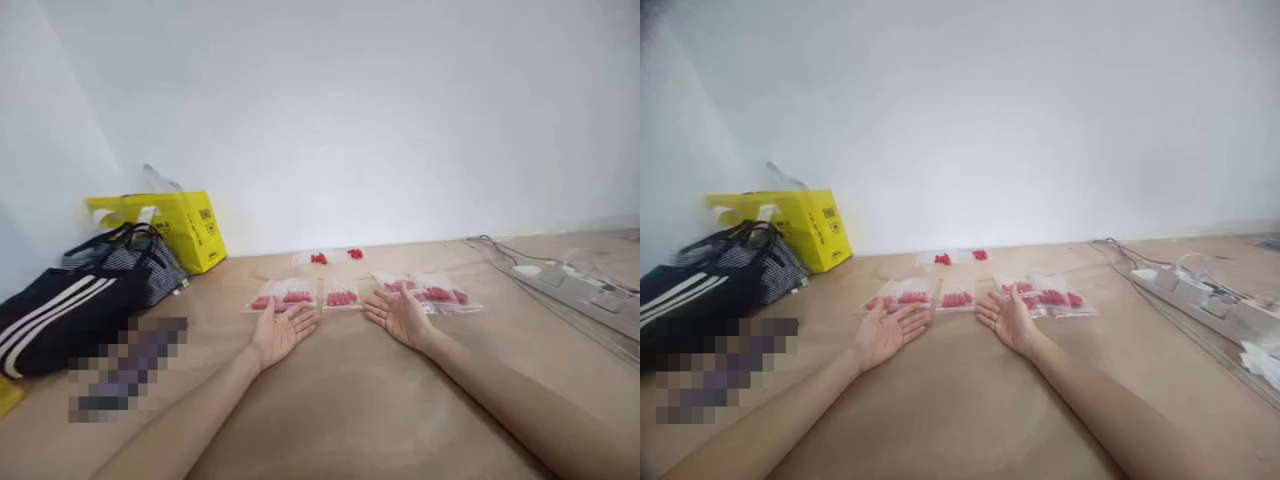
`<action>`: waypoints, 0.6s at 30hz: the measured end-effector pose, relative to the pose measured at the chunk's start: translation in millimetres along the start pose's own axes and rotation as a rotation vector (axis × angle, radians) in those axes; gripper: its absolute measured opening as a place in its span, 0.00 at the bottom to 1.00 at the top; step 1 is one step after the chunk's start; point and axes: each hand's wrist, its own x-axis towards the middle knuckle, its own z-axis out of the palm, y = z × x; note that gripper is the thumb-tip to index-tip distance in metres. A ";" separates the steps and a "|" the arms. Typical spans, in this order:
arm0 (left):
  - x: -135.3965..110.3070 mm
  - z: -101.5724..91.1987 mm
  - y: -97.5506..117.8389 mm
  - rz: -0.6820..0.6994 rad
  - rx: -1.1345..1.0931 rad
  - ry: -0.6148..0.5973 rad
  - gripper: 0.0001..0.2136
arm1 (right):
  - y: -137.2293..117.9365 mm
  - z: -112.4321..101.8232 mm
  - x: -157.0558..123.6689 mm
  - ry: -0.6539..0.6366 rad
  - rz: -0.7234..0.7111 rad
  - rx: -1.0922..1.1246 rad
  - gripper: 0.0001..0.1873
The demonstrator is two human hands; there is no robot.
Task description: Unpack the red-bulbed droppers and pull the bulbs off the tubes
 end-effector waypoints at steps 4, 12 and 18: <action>-2.7 -0.2 -1.3 0.022 0.010 -0.037 0.31 | -1.0 0.1 0.7 0.024 -0.002 -0.025 0.36; -2.2 8.9 -7.6 0.196 0.519 0.007 0.26 | 8.3 -1.9 4.7 0.035 -0.172 -0.418 0.20; 0.8 16.5 -17.9 0.490 1.592 -0.217 0.17 | 18.4 -0.8 20.1 -0.050 -0.719 -1.441 0.09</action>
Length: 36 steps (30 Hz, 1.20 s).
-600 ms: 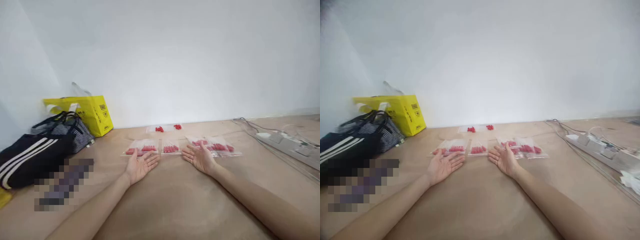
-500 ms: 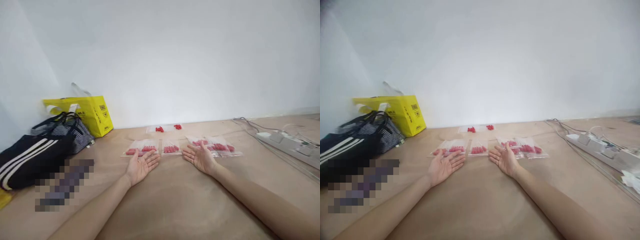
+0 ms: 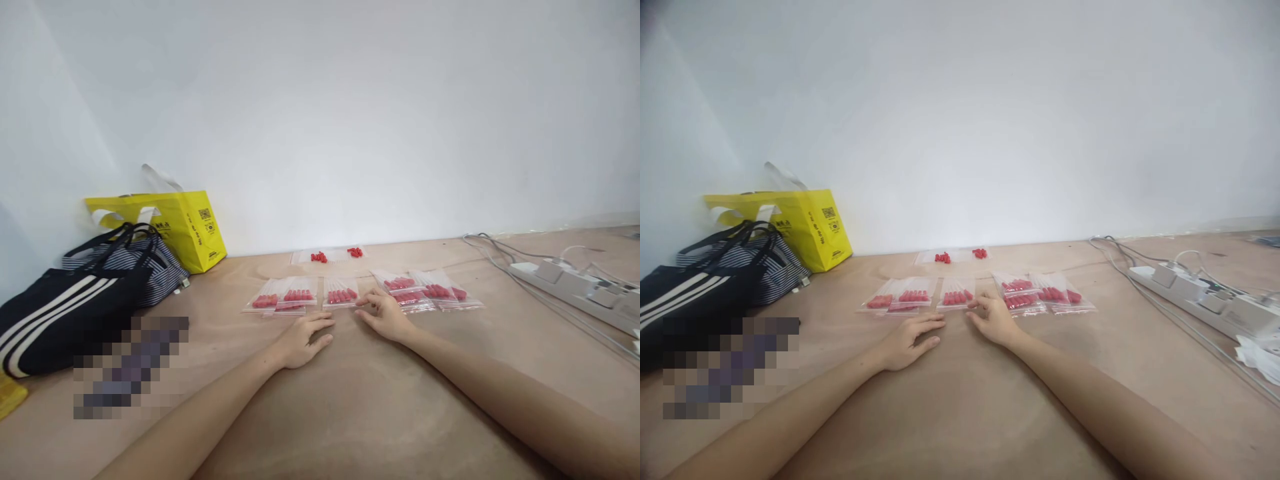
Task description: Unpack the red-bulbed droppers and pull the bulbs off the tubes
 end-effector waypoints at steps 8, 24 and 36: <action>1.0 6.0 3.0 0.027 0.032 0.079 0.13 | 7.1 18.0 20.7 0.039 -0.218 -0.351 0.05; 52.5 22.1 20.9 -0.659 -1.090 0.319 0.07 | -14.2 17.8 2.6 0.031 -0.347 -0.393 0.07; 43.2 27.1 22.9 -0.580 -0.962 0.375 0.07 | -16.1 15.0 3.4 0.017 -0.259 -0.309 0.11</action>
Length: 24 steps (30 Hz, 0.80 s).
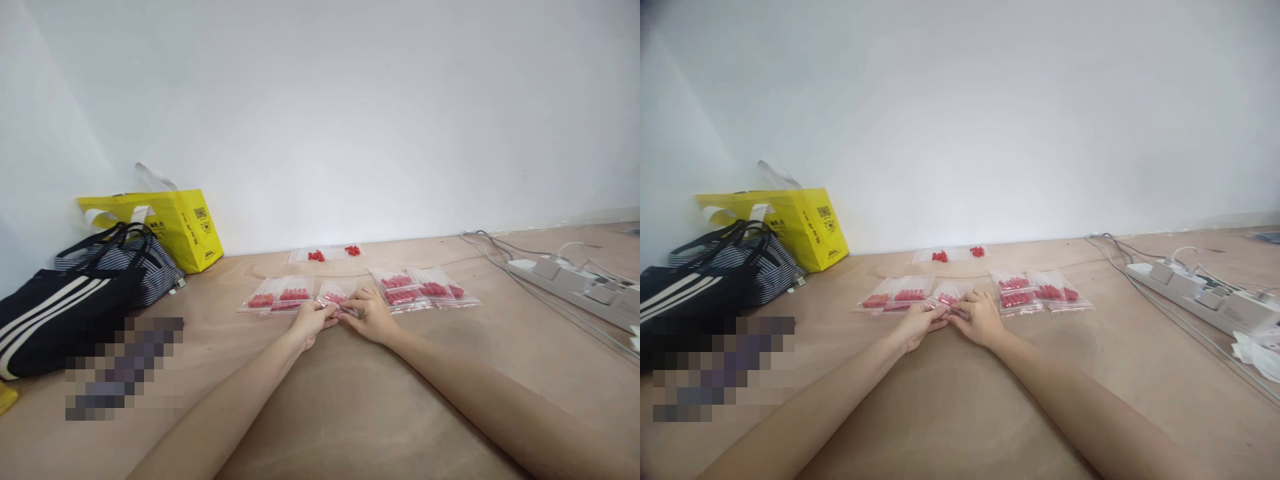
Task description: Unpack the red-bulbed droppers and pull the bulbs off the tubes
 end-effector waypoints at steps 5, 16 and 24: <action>0.8 3.9 -1.5 0.073 0.111 0.050 0.09 | 0.9 -0.1 1.3 -0.034 0.025 0.063 0.09; -7.5 -32.7 -2.4 0.937 1.014 0.142 0.06 | 4.5 -1.6 4.0 -0.035 0.091 0.065 0.11; 4.1 -40.4 -3.6 1.491 1.418 0.054 0.09 | 0.4 -3.2 3.2 -0.093 0.079 0.109 0.07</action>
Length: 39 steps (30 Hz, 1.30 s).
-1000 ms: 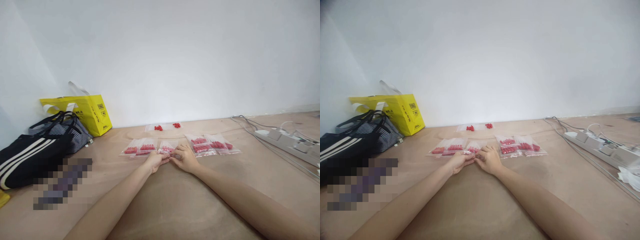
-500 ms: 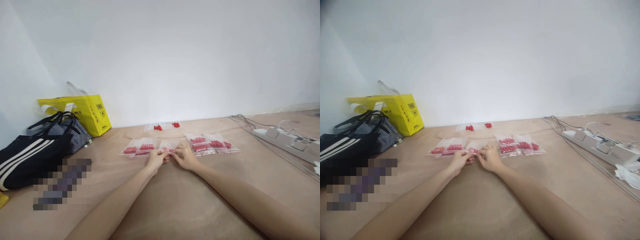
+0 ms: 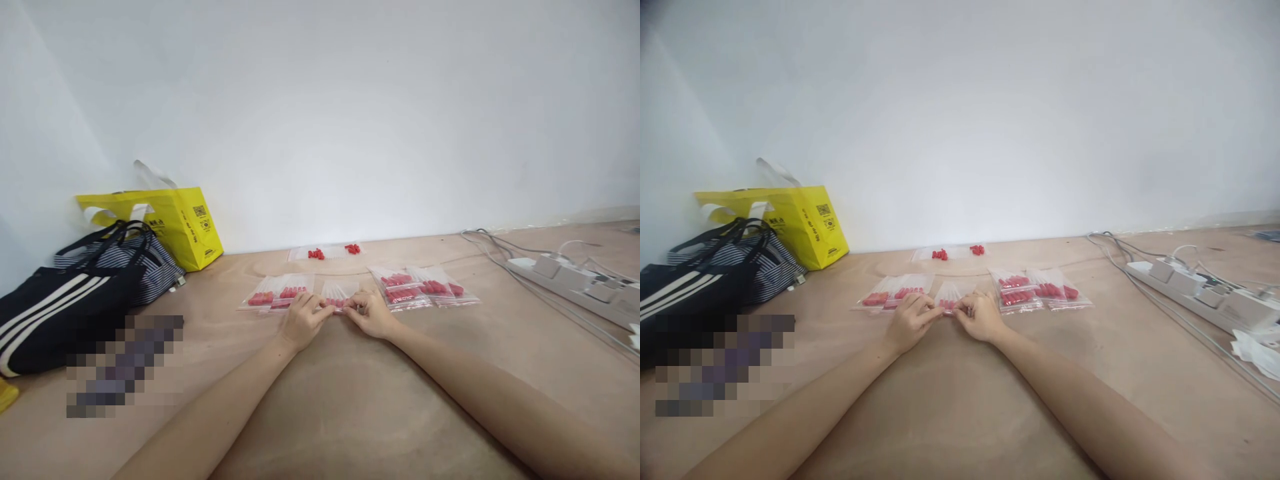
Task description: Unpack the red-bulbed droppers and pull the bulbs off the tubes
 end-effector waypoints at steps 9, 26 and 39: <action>1.7 0.7 0.7 0.083 -0.027 0.006 0.11 | -1.1 0.8 0.1 -0.021 0.043 0.035 0.08; 3.5 3.3 0.0 0.128 -0.056 -0.025 0.09 | 7.6 4.7 2.7 -0.075 0.076 0.178 0.09; 3.0 4.9 0.8 0.076 -0.108 -0.057 0.07 | -6.2 -5.8 -1.6 -0.105 -0.077 0.024 0.09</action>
